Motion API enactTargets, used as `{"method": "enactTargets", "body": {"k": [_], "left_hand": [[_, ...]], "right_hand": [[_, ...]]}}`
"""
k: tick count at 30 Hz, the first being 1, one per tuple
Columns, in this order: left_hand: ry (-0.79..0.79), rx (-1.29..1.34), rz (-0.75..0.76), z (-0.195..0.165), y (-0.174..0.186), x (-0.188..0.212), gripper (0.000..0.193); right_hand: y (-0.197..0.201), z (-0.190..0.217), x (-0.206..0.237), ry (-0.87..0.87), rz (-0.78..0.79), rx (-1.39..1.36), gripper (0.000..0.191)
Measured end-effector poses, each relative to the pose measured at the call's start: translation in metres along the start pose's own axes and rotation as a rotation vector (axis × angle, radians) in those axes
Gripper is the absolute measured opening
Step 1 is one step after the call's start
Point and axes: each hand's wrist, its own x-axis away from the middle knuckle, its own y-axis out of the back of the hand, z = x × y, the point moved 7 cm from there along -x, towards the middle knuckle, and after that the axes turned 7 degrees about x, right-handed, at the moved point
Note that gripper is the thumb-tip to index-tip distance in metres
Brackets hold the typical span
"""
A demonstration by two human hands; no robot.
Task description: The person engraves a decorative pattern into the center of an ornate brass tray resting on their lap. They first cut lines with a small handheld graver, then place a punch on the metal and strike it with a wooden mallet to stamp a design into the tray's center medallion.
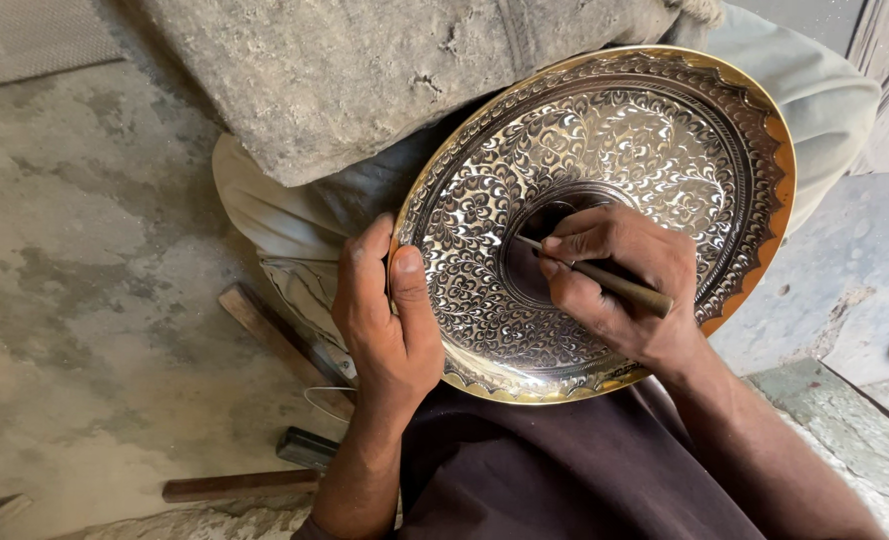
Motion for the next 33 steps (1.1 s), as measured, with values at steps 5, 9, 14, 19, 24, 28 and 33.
{"method": "enactTargets", "body": {"k": [5, 9, 14, 19, 24, 28, 33], "left_hand": [[-0.015, -0.029, -0.008, -0.002, 0.001, 0.0, 0.028], [-0.001, -0.026, -0.01, -0.001, 0.002, 0.0, 0.028], [-0.026, -0.02, -0.016, 0.0, 0.002, 0.001, 0.029], [-0.025, -0.03, -0.03, 0.001, 0.003, 0.003, 0.029], [-0.035, -0.024, -0.046, 0.0, 0.004, 0.004, 0.029], [0.021, 0.011, -0.041, 0.003, 0.003, 0.003, 0.03], [0.008, 0.046, -0.062, -0.001, 0.005, 0.004, 0.027]], "right_hand": [[0.002, 0.003, -0.005, 0.029, 0.078, 0.078, 0.013], [0.002, 0.002, -0.008, 0.047, 0.152, 0.06, 0.013], [0.0, -0.003, -0.012, 0.101, 0.211, 0.057, 0.008], [-0.002, -0.003, -0.013, 0.168, 0.277, 0.044, 0.01], [-0.004, -0.002, -0.016, 0.179, 0.342, 0.065, 0.011], [-0.003, 0.0, -0.016, 0.174, 0.367, 0.036, 0.015], [-0.004, 0.0, -0.014, 0.14, 0.415, 0.001, 0.019]]}}
